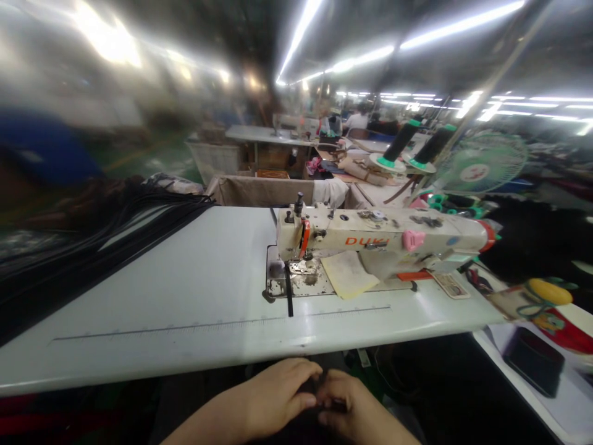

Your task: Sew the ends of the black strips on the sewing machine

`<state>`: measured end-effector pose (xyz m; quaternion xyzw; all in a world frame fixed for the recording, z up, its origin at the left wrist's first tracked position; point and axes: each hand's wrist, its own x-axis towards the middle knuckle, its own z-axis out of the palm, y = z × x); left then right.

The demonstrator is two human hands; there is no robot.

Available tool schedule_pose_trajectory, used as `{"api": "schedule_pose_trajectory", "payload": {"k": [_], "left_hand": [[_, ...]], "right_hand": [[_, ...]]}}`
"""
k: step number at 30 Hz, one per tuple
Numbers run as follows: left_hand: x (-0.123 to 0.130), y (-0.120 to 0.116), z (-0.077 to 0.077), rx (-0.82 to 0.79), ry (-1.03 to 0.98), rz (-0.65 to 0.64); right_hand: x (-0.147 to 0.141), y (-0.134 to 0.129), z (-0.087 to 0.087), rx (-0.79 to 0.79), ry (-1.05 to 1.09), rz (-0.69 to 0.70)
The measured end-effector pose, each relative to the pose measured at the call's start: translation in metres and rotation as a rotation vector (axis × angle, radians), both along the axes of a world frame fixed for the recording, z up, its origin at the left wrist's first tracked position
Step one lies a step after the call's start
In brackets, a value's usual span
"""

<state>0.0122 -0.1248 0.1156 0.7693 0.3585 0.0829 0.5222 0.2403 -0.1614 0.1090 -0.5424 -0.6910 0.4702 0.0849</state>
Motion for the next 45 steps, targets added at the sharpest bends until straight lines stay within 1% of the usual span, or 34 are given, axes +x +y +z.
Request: {"api": "schedule_pose_trajectory", "payload": {"k": [1, 3, 5, 7, 10, 12, 14, 16, 19, 21, 22, 23, 24, 25, 27, 28, 29, 30, 32, 34, 35, 36, 37, 38, 40, 42, 44, 45], "left_hand": [[-0.004, -0.001, 0.001, -0.01, 0.024, -0.002], [-0.016, 0.003, 0.007, -0.033, 0.02, 0.006], [-0.034, 0.012, 0.02, -0.068, 0.004, 0.035], [-0.055, 0.022, 0.035, -0.098, 0.043, 0.061], [-0.085, 0.035, 0.054, -0.054, 0.112, 0.071], [-0.101, 0.04, 0.062, -0.03, 0.137, 0.084], [-0.114, 0.043, 0.066, -0.019, 0.152, 0.106], [-0.125, 0.045, 0.067, -0.005, 0.166, 0.124], [-0.138, 0.05, 0.065, 0.047, 0.218, 0.171], [-0.138, 0.052, 0.065, 0.087, 0.249, 0.203], [-0.135, 0.052, 0.066, 0.103, 0.25, 0.204], [-0.128, 0.052, 0.068, 0.108, 0.235, 0.185], [-0.12, 0.052, 0.07, 0.104, 0.203, 0.145], [-0.109, 0.051, 0.073, 0.095, 0.161, 0.091], [-0.086, 0.05, 0.077, 0.084, 0.075, -0.017], [-0.076, 0.05, 0.079, 0.089, 0.045, -0.051], [-0.067, 0.051, 0.079, 0.096, 0.023, -0.068], [-0.061, 0.054, 0.078, 0.095, 0.006, -0.068], [-0.057, 0.064, 0.073, 0.055, -0.033, -0.003], [-0.06, 0.078, 0.061, 0.031, -0.055, 0.151], [-0.062, 0.086, 0.054, 0.063, -0.048, 0.247], [-0.065, 0.094, 0.045, 0.129, -0.027, 0.336], [-0.066, 0.102, 0.035, 0.223, 0.0, 0.402], [-0.067, 0.109, 0.024, 0.33, 0.024, 0.438], [-0.065, 0.12, 0.003, 0.543, 0.051, 0.433], [-0.059, 0.127, -0.017, 0.723, 0.049, 0.372], [-0.052, 0.129, -0.031, 0.852, 0.052, 0.327], [-0.048, 0.128, -0.035, 0.895, 0.06, 0.317]], "right_hand": [[0.007, 0.004, 0.009, -0.007, 0.07, -0.038], [0.028, 0.011, 0.025, -0.001, 0.11, -0.092], [0.055, 0.015, 0.035, 0.0, 0.066, -0.128], [0.082, 0.015, 0.039, 0.03, -0.011, -0.166], [0.114, 0.013, 0.041, 0.103, -0.116, -0.246], [0.128, 0.011, 0.04, 0.123, -0.181, -0.284], [0.139, 0.009, 0.037, 0.123, -0.268, -0.299], [0.148, 0.008, 0.034, 0.114, -0.402, -0.306], [0.154, 0.008, 0.03, 0.022, -0.647, -0.311], [0.142, 0.011, 0.031, 0.022, -0.72, -0.323], [0.129, 0.013, 0.034, 0.066, -0.693, -0.327], [0.111, 0.015, 0.038, 0.155, -0.628, -0.335], [0.09, 0.018, 0.044, 0.24, -0.499, -0.337], [0.067, 0.019, 0.05, 0.286, -0.325, -0.303], [0.022, 0.022, 0.065, 0.309, -0.008, -0.134], [0.002, 0.022, 0.072, 0.295, 0.086, -0.039], [-0.013, 0.023, 0.077, 0.274, 0.137, 0.045], [-0.024, 0.024, 0.081, 0.263, 0.155, 0.096], [-0.032, 0.026, 0.084, 0.255, 0.154, 0.119], [-0.027, 0.031, 0.079, 0.251, 0.153, 0.048], [-0.023, 0.034, 0.074, 0.243, 0.158, -0.003], [-0.019, 0.037, 0.069, 0.234, 0.164, -0.062], [-0.015, 0.04, 0.063, 0.222, 0.172, -0.118], [-0.013, 0.043, 0.056, 0.21, 0.183, -0.169], [-0.011, 0.048, 0.042, 0.186, 0.22, -0.245], [-0.012, 0.052, 0.03, 0.164, 0.264, -0.278], [-0.014, 0.057, 0.021, 0.153, 0.29, -0.295], [-0.014, 0.059, 0.018, 0.154, 0.292, -0.311]]}}
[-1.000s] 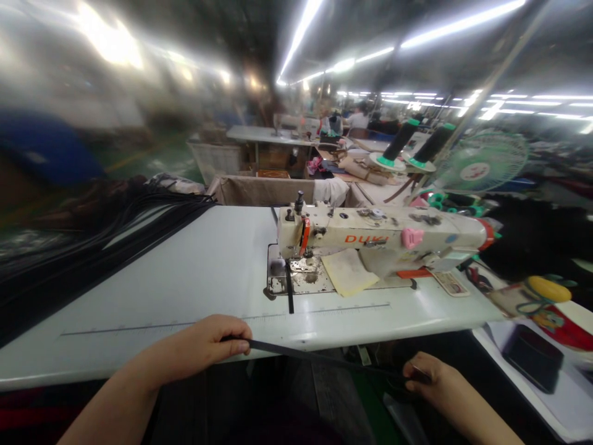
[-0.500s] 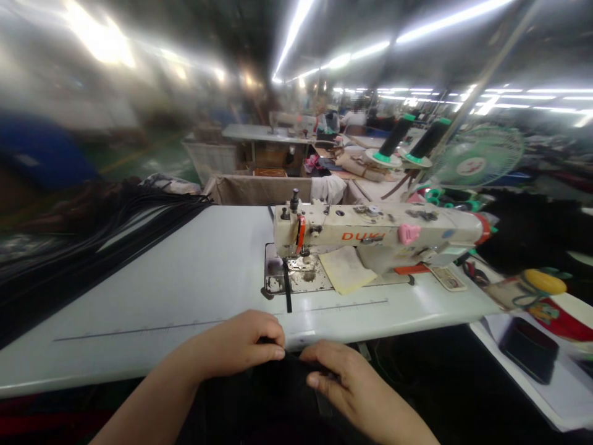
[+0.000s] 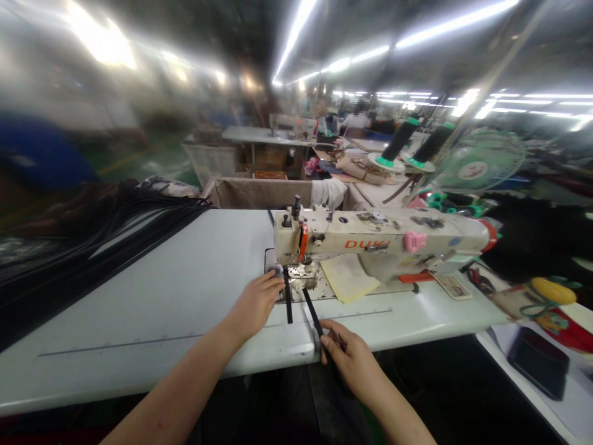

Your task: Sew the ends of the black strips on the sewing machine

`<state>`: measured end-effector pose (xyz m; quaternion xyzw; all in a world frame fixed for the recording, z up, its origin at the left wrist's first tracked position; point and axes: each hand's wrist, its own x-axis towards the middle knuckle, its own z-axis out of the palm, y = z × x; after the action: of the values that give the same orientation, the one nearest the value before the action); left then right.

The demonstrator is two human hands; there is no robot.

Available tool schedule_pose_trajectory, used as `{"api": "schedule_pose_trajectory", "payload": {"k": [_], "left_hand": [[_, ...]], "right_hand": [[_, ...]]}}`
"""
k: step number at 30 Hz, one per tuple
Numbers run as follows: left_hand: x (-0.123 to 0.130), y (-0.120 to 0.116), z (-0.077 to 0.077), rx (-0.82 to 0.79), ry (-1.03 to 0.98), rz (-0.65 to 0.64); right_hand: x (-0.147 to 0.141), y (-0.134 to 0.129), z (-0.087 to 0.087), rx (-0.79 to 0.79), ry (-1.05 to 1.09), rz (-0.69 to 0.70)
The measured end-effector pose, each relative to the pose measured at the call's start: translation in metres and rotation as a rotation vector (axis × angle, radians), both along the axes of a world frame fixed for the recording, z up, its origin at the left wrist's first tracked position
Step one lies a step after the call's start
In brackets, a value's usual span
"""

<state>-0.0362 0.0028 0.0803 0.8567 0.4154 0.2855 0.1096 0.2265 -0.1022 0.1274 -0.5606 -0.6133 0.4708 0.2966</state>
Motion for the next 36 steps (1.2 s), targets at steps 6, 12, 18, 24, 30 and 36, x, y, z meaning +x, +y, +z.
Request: {"api": "schedule_pose_trajectory", "payload": {"k": [6, 12, 18, 24, 30, 36], "left_hand": [[0.006, -0.015, -0.005, 0.081, 0.071, -0.023], [0.005, -0.02, -0.002, 0.093, 0.09, -0.011], [0.007, -0.021, -0.005, 0.1, 0.12, 0.019], [0.007, -0.014, -0.007, 0.042, 0.106, 0.073], [0.01, -0.005, -0.005, -0.058, 0.091, 0.161], [0.012, -0.005, -0.004, -0.074, 0.131, 0.162]], "right_hand": [[0.0, 0.027, -0.006, 0.057, -0.015, -0.201], [-0.005, 0.047, -0.015, 0.107, 0.005, -0.354], [-0.004, 0.044, -0.017, 0.091, 0.034, -0.366], [-0.003, 0.043, -0.021, 0.098, 0.019, -0.353], [-0.003, 0.044, -0.021, 0.087, 0.011, -0.337], [-0.001, 0.045, -0.024, 0.074, -0.014, -0.339]]}}
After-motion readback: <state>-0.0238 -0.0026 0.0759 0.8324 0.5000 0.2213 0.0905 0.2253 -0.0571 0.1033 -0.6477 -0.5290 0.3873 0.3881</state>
